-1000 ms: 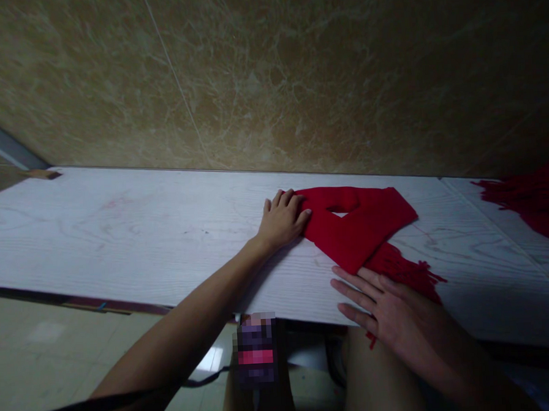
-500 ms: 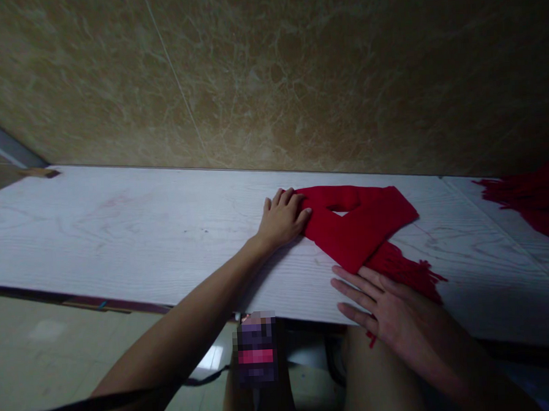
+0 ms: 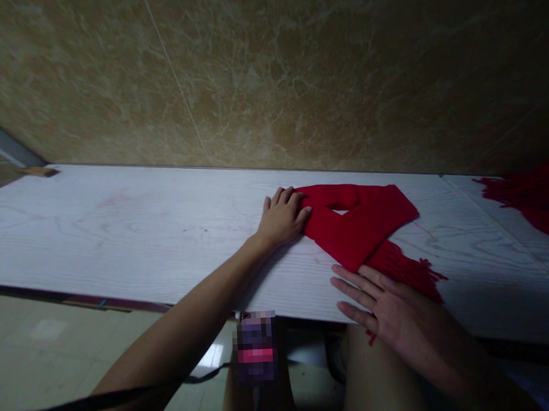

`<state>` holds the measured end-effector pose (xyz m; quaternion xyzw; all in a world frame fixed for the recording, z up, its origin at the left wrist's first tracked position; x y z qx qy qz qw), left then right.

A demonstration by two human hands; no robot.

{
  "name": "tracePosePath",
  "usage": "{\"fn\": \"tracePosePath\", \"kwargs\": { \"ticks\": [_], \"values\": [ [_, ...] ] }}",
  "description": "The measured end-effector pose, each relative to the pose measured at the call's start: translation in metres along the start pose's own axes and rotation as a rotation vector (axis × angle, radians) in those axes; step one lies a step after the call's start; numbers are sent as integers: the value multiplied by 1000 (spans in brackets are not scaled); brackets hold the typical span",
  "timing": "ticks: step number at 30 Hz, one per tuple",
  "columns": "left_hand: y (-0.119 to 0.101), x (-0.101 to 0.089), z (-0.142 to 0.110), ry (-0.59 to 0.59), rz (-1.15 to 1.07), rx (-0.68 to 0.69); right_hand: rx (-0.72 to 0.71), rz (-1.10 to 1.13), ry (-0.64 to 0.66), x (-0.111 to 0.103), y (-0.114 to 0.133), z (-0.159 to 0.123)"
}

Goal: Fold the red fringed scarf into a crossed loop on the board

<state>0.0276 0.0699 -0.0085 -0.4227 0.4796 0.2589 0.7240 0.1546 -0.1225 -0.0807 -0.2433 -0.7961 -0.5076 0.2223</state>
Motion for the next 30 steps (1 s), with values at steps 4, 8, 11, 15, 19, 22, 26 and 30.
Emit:
{"fn": "tracePosePath", "kwargs": {
  "ticks": [4, 8, 11, 15, 19, 22, 26, 30],
  "values": [
    [-1, -1, 0, -7, 3, 7, -7, 5, -12, -2, -1, 1],
    [-2, -1, -1, 1, 7, 0, 5, -2, -29, -4, -2, 2],
    [-2, -2, -1, 0, 9, 2, 10, -13, -38, -4, -2, 2],
    [-1, -1, 0, -3, 7, 6, 5, -20, -49, -6, -3, 3],
    [-2, -2, -1, -4, 4, 6, -12, -25, -4, -5, -3, 2],
    [-2, -2, -1, -3, 6, 3, -11, -25, 20, -5, -2, 0],
    [-2, -2, -1, -4, 4, 6, 2, -6, 4, -6, -3, -1],
    [-1, -1, -1, -3, 0, 6, 4, -4, -10, -4, -3, 0]
  ]
}}
Point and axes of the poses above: each hand's wrist, its own z-axis towards the middle knuckle, its own x-axis out of the palm, y = z × x, the point moved 10 cm from there along z, towards the middle knuckle
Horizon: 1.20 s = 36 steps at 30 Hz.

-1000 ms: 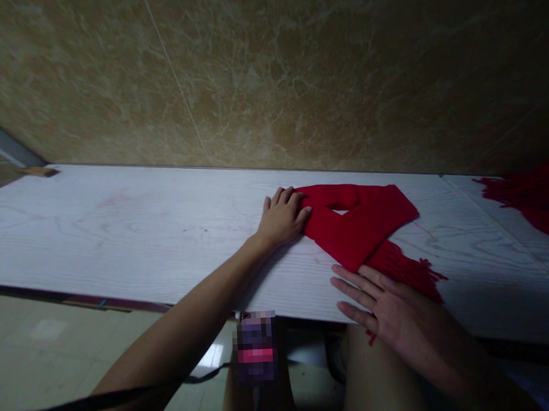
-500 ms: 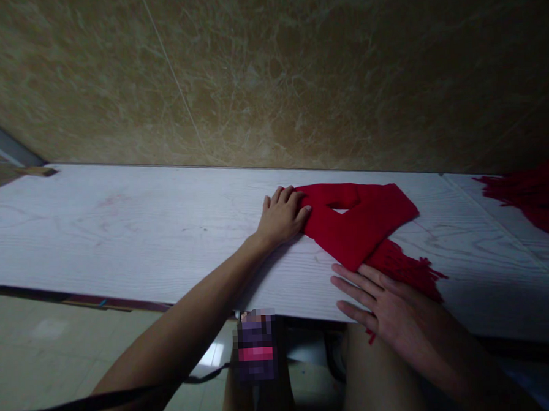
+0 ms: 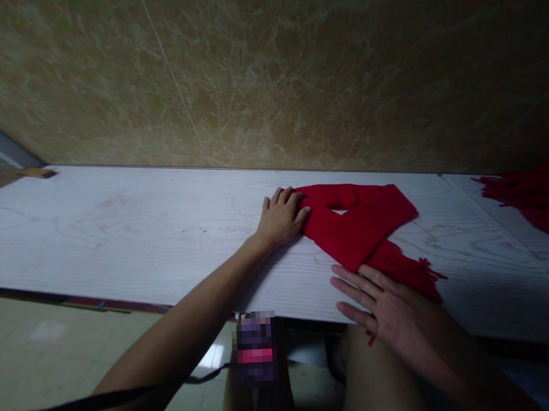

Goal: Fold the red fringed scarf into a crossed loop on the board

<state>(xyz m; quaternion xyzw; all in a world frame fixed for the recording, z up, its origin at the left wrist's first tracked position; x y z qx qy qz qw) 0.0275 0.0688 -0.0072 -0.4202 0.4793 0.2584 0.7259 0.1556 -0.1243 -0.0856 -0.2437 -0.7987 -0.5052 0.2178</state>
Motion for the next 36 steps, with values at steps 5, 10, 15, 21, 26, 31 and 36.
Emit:
{"fn": "tracePosePath", "kwargs": {
  "ticks": [5, 10, 15, 21, 26, 31, 36],
  "values": [
    [-1, -1, 0, -4, 3, 8, -5, 12, -32, 3, 1, -1],
    [-1, -2, 0, -9, 3, 13, 5, -2, -40, 5, 3, -3],
    [-1, -1, 0, -9, 2, 11, -1, 0, -25, 3, 2, -1],
    [0, -1, 0, -8, 1, 6, -23, 7, -9, 3, 2, -2],
    [0, 0, 0, -1, -3, 3, -11, -4, -13, 4, 2, -3],
    [-1, -1, 0, -8, -1, 9, -6, -3, -36, 4, 3, -3],
    [-1, -1, 0, -9, 0, 8, -11, 18, -61, 1, -1, 0]
  ]
}}
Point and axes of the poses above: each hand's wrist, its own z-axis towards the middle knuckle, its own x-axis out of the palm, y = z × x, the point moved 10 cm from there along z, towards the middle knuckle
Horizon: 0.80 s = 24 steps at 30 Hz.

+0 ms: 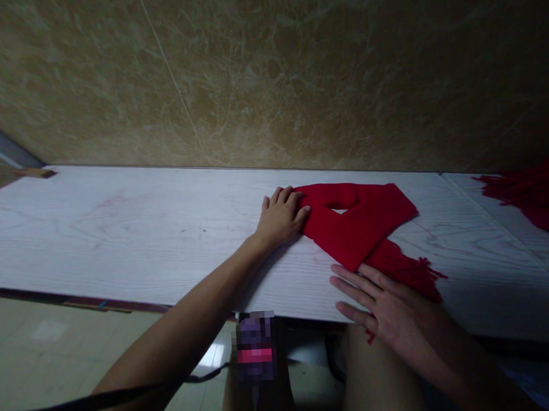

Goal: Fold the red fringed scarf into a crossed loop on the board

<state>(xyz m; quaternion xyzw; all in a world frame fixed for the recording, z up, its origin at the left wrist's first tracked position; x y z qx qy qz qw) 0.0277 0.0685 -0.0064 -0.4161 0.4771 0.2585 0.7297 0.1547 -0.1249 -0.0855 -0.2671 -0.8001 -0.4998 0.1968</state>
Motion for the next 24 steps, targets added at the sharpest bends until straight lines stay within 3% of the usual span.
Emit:
{"fn": "tracePosePath", "kwargs": {
  "ticks": [9, 16, 24],
  "values": [
    [1, 0, 0, 3, -1, -4, -1, -45, 77, 5, 3, -2],
    [1, 0, 0, 2, 0, -8, -14, 1, 6, -1, -1, -1],
    [0, 0, 0, -3, 4, -3, -11, 11, 14, 5, 5, -3]
  ]
}}
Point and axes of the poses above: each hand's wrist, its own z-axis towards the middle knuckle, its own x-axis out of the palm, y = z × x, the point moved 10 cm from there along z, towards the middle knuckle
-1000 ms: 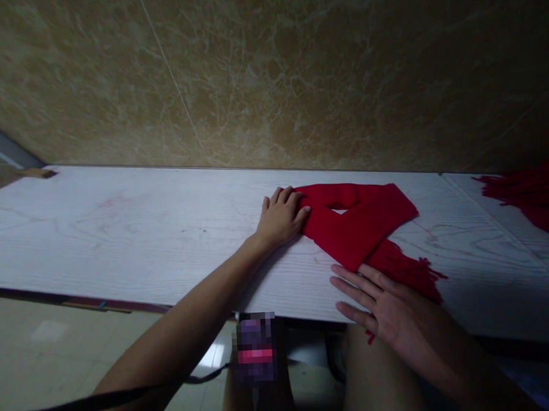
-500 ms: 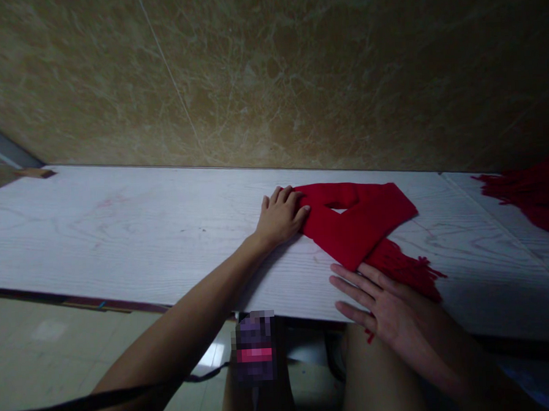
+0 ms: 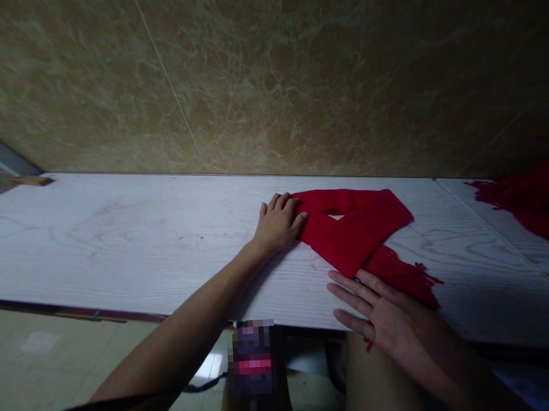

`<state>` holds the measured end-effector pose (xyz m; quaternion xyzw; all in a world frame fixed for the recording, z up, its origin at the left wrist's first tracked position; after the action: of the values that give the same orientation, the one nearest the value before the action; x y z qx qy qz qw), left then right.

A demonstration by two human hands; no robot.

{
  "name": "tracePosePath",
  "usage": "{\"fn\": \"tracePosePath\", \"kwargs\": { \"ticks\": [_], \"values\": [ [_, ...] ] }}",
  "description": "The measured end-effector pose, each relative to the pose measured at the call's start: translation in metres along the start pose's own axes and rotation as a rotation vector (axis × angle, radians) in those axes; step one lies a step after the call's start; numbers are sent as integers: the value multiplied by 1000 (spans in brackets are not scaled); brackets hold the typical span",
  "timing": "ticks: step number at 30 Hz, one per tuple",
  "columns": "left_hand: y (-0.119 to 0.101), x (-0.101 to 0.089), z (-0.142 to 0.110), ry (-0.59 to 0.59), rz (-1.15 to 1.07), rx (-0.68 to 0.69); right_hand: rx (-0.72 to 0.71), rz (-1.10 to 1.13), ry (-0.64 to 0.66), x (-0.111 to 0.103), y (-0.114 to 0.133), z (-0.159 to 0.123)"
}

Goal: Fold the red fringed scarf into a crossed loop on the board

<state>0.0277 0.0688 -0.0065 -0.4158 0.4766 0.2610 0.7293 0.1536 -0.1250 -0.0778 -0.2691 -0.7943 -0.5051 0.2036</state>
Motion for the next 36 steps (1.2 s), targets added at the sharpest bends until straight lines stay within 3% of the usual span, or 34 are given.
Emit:
{"fn": "tracePosePath", "kwargs": {
  "ticks": [36],
  "values": [
    [-1, -1, 0, 0, -8, 7, 23, -5, 3, -4, -4, 2]
  ]
}}
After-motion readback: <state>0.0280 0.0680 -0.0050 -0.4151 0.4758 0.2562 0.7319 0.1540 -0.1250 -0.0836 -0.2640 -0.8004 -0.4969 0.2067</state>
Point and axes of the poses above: each hand's wrist, its own z-axis towards the middle knuckle, its own x-axis out of the palm, y = z × x, the point moved 10 cm from there along z, towards the middle knuckle
